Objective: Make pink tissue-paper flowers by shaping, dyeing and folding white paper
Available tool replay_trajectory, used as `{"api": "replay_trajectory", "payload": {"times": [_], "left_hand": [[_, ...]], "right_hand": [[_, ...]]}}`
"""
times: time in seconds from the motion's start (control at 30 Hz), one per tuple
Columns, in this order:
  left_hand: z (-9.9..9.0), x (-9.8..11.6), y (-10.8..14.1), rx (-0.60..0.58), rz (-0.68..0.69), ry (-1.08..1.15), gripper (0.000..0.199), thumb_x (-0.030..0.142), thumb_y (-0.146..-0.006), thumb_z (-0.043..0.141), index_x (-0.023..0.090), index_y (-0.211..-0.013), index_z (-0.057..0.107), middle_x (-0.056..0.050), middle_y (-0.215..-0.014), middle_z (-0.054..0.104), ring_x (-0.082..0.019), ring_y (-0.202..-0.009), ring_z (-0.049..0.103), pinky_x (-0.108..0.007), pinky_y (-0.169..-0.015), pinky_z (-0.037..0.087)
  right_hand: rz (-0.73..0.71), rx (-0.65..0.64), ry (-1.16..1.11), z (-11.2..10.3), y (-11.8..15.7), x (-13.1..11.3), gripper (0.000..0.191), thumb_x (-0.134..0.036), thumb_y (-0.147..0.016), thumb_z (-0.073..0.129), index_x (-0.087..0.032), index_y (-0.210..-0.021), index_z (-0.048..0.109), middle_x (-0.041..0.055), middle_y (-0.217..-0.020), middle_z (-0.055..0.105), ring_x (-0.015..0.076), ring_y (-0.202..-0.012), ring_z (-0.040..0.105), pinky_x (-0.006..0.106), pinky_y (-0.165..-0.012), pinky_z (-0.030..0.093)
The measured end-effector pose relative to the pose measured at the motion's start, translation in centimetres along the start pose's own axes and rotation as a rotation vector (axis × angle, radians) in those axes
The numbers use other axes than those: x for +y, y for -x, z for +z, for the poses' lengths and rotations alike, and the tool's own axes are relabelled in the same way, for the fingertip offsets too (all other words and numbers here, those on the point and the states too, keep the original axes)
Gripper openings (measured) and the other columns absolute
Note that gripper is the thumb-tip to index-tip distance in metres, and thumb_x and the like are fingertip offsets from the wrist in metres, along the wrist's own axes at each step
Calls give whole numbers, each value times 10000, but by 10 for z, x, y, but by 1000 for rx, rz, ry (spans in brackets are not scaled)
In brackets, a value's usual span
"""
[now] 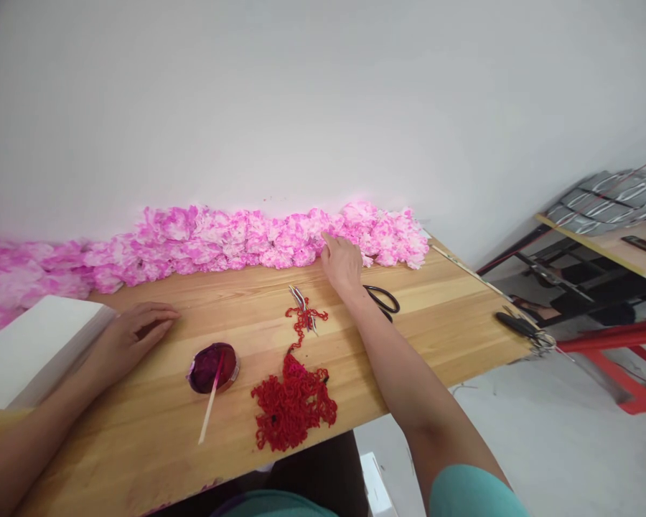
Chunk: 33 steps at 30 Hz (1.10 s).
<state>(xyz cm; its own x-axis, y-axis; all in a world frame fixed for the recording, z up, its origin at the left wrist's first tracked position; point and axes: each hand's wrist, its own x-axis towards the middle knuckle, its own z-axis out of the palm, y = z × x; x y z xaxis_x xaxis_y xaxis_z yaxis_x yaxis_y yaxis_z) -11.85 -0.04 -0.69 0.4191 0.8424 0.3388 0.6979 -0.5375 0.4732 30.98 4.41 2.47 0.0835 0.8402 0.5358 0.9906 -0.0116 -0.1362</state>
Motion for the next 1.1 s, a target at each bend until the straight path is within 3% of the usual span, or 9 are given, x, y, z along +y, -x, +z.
{"api": "replay_trajectory", "payload": {"times": [0.3,0.47,0.73,1.1], "left_hand": [[-1,5,-2,12,-28,9,282,436,-894,520,247,-922,726,-61,-1005,730,-244,-974,660,-406,-879,539],[-1,5,-2,24,-14,11,256,425,-885,526,269,-915,726,-53,-992,738,-237,-958,667,-396,-865,543],[1,2,-1,37,-23,37,248,407,-886,529,258,-931,723,-51,-1001,733,-233,-978,657,-395,-879,535],[0,4,-2,22,-46,94,267,409,-888,530,232,-939,724,-62,-994,733,-243,-981,646,-403,-892,511]], "right_hand": [[20,53,-79,-15,-6,1,422,-216,-927,406,-154,-1269,643,122,-978,728,275,-927,632,379,-841,437],[-49,1,-24,-10,-7,-9,436,-210,-931,393,-187,-1293,635,115,-979,735,257,-869,635,356,-786,429],[-105,-121,134,-7,-16,-23,499,-190,-906,406,-245,-1368,587,87,-795,738,225,-701,623,319,-675,384],[-158,-108,90,-11,-12,-49,505,-196,-899,419,-242,-1373,586,75,-820,752,219,-697,630,306,-618,339]]}}
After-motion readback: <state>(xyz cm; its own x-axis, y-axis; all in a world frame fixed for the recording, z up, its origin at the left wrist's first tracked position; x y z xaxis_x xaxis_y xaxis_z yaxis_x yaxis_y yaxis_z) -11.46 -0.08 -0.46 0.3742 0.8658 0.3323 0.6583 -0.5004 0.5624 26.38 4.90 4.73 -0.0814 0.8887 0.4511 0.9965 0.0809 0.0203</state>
